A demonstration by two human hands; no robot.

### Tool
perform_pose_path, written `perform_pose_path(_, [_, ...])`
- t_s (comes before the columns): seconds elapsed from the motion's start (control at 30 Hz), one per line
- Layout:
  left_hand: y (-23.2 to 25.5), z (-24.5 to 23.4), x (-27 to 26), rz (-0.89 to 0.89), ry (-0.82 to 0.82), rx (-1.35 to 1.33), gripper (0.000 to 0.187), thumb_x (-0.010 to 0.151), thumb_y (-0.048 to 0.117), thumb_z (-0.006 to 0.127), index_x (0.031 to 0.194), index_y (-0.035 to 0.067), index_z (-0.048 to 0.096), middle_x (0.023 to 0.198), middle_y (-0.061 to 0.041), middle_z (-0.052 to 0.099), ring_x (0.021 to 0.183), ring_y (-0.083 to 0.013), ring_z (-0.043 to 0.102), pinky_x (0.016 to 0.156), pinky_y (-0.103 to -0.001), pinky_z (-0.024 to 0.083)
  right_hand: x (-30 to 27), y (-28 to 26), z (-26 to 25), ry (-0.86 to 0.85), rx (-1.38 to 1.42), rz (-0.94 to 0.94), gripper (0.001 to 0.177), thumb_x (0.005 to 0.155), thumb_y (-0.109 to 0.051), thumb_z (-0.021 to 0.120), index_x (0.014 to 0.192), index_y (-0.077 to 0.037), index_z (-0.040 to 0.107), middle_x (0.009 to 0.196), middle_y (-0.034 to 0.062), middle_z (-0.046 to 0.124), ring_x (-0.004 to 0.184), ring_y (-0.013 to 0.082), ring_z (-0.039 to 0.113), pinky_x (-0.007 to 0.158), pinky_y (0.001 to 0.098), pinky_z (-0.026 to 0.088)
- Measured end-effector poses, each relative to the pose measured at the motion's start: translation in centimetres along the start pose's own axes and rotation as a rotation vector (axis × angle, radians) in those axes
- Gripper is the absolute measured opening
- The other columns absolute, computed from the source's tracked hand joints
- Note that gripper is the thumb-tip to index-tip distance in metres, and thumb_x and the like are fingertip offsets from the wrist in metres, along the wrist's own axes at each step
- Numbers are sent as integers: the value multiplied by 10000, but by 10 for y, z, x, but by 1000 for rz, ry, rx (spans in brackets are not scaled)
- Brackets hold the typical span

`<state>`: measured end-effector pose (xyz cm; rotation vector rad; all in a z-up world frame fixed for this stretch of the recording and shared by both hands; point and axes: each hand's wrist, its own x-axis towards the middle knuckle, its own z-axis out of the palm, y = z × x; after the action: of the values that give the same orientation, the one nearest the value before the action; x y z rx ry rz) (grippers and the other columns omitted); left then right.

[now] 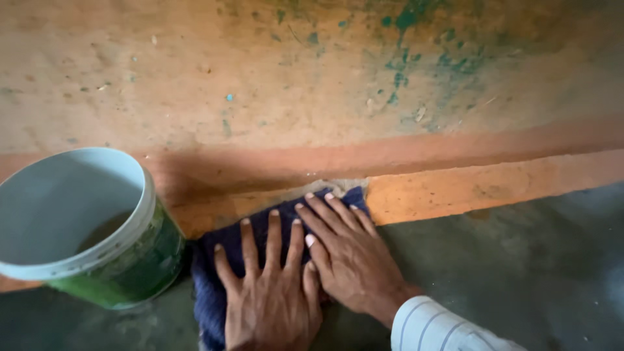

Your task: The person wipes a concrete floor with a cloth, frequently rinsing and wringing the cloth in a bucket of water.

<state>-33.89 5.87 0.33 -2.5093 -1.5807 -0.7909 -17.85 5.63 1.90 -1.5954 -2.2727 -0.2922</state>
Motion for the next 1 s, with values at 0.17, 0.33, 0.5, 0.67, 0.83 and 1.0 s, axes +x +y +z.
perform_pose_path(0.17, [26, 2, 8, -6, -140, 4, 708, 881, 418, 454, 1537, 168, 368, 1642, -155, 245, 1480, -491, 138, 1084, -802, 81, -17, 19, 0, 23, 16, 99, 523, 1013, -304, 422, 1492, -103, 479, 1583, 108, 425, 1457, 318, 358, 1166, 516, 241])
perform_pose_path(0.33, [65, 15, 16, 25, -213, -20, 711, 905, 417, 437, 1564, 172, 331, 1662, -165, 197, 1497, -502, 103, 1089, -805, 54, -50, 57, -6, 55, -27, 121, 524, 1009, -302, 428, 1493, -108, 479, 1577, 116, 431, 1448, 311, 378, 1165, 509, 247])
perform_pose_path(0.5, [129, 29, 24, 61, -340, -136, 737, 908, 413, 425, 1590, 176, 275, 1688, -155, 130, 1521, -511, 12, 1118, -792, -28, -96, 105, -23, 92, -132, 113, 520, 1003, -280, 420, 1486, -97, 483, 1568, 140, 441, 1441, 325, 391, 1163, 501, 258])
perform_pose_path(0.67, [203, 44, 14, 121, -379, -201, 715, 918, 412, 394, 1574, 163, 257, 1701, -157, 117, 1539, -506, -6, 1111, -753, -68, -164, 157, -47, 37, -245, 137, 539, 981, -253, 397, 1483, -66, 458, 1579, 134, 416, 1467, 310, 360, 1174, 480, 266])
perform_pose_path(0.83, [276, 59, 1, 219, -477, -215, 746, 918, 416, 369, 1604, 164, 222, 1702, -158, 70, 1545, -511, -49, 1110, -765, -104, -243, 194, -69, -51, -384, 225, 541, 922, -317, 396, 1420, -115, 462, 1594, 100, 369, 1473, 306, 316, 1141, 472, 267])
perform_pose_path(1.0, [305, 87, -6, 293, -457, -334, 723, 901, 426, 430, 1561, 170, 279, 1676, -161, 101, 1523, -516, -29, 1108, -808, -106, -271, 221, -61, -24, -314, 526, 661, 919, -357, 392, 1566, -221, 411, 1588, 22, 365, 1436, 225, 329, 1128, 466, 274])
